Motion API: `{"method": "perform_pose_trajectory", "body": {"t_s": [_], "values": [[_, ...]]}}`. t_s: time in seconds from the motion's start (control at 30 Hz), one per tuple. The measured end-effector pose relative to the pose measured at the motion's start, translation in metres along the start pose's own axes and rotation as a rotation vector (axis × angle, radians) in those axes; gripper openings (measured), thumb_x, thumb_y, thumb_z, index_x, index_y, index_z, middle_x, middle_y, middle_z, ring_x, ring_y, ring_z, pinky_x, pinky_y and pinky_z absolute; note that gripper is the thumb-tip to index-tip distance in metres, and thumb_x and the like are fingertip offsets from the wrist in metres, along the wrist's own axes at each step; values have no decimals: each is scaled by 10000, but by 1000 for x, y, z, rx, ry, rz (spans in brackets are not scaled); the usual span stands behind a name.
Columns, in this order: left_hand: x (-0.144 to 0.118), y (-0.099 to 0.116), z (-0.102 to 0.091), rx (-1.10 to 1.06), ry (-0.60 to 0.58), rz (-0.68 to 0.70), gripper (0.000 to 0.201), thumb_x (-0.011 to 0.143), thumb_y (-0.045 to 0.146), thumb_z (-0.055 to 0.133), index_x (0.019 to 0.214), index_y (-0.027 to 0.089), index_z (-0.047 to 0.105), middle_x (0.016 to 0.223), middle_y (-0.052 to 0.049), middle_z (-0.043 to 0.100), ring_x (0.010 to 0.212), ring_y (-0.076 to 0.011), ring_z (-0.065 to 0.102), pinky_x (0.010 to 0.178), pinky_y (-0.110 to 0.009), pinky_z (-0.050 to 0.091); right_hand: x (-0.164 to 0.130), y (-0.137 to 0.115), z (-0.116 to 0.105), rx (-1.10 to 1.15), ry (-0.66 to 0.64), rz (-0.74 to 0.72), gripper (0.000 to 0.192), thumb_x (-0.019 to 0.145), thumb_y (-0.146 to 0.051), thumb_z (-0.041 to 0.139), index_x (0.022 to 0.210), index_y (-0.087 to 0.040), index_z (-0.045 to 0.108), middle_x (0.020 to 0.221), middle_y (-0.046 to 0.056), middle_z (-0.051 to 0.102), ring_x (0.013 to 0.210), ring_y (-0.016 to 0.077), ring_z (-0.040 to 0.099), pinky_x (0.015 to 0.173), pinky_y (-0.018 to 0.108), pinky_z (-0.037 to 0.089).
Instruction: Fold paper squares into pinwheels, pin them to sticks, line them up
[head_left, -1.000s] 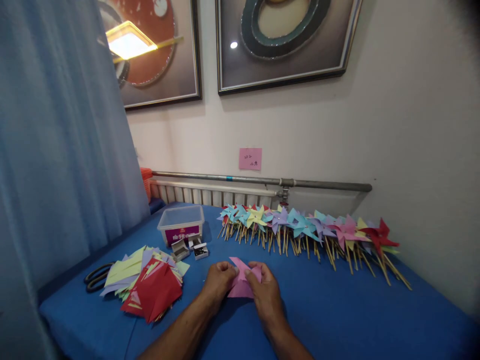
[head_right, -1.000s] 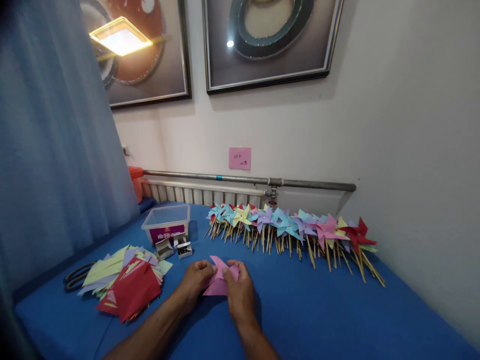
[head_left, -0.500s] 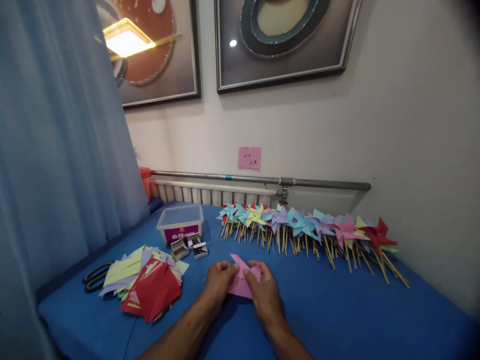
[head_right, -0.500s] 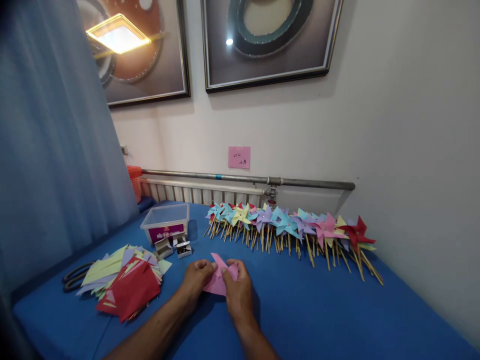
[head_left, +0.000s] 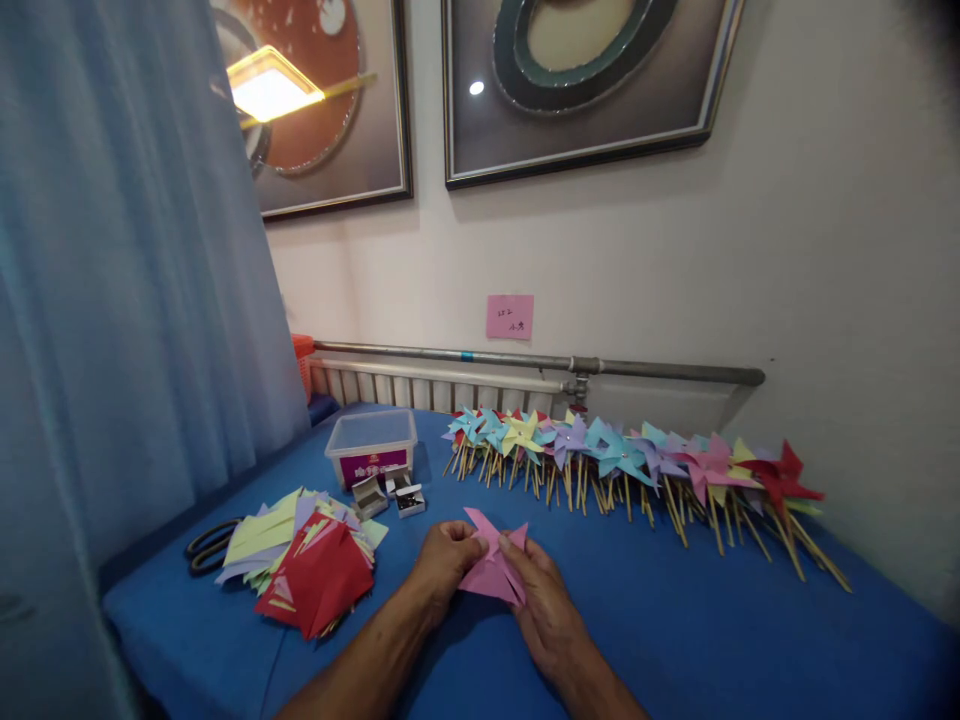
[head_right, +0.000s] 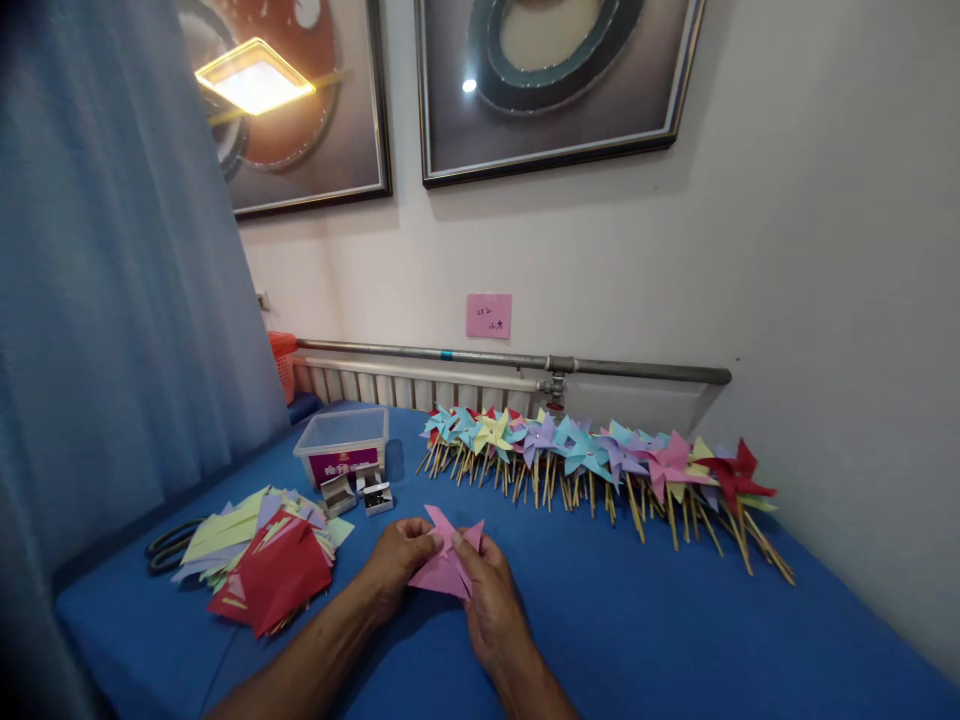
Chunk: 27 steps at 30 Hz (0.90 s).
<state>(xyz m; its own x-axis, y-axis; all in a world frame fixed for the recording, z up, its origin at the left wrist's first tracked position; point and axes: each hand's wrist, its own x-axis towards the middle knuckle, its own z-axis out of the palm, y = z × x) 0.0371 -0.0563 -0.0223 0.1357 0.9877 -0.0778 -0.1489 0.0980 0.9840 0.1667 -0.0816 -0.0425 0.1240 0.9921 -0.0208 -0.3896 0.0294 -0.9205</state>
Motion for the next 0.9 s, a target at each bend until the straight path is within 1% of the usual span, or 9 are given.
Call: {"method": "perform_pose_trajectory", "body": {"t_s": [0.07,0.13,0.3,0.43,0.63,0.73,0.9], "values": [[1,0,-1,29,-8,10,339,532,447,782,571,202,551,500,41,496,470,-90,365,515,-262,280,-5,-6,3,50,-68,92,437,645,-533,847,877,-196,693,733,49,732,717,263,711,630,338,523],[2,-1,-1,43,-8,11,363,520,458,792,567,199,542,498,40,497,474,-90,366,516,-259,276,-7,-9,4,63,-77,117,432,633,-521,860,861,-198,685,721,47,731,722,269,715,623,336,523],[2,-4,-1,36,-3,22,354,549,459,799,584,194,567,504,34,514,479,-96,375,517,-257,278,-3,-2,3,87,-18,57,415,631,-501,862,848,-198,679,741,46,746,731,271,723,631,336,532],[3,-6,-1,33,3,52,384,583,490,806,563,200,554,480,49,478,474,-90,341,515,-256,265,4,8,0,41,27,19,397,653,-514,848,818,-197,675,713,37,746,712,263,719,629,332,528],[9,-12,-2,39,26,68,541,554,620,823,532,199,485,461,70,416,453,-67,294,490,-251,217,6,13,-2,-1,38,27,390,630,-485,869,825,-193,699,712,37,757,723,273,728,646,344,545],[10,-13,-1,39,41,78,565,540,650,822,536,194,488,467,68,419,454,-64,302,490,-248,215,6,13,-1,-11,14,32,416,628,-479,872,872,-180,717,724,46,766,701,272,730,650,350,552],[6,-8,0,-7,-8,59,572,520,636,843,541,193,483,476,67,421,464,-64,311,502,-245,233,7,15,-1,-12,23,37,461,650,-495,855,942,-161,727,742,55,775,692,267,737,661,350,562]]}}
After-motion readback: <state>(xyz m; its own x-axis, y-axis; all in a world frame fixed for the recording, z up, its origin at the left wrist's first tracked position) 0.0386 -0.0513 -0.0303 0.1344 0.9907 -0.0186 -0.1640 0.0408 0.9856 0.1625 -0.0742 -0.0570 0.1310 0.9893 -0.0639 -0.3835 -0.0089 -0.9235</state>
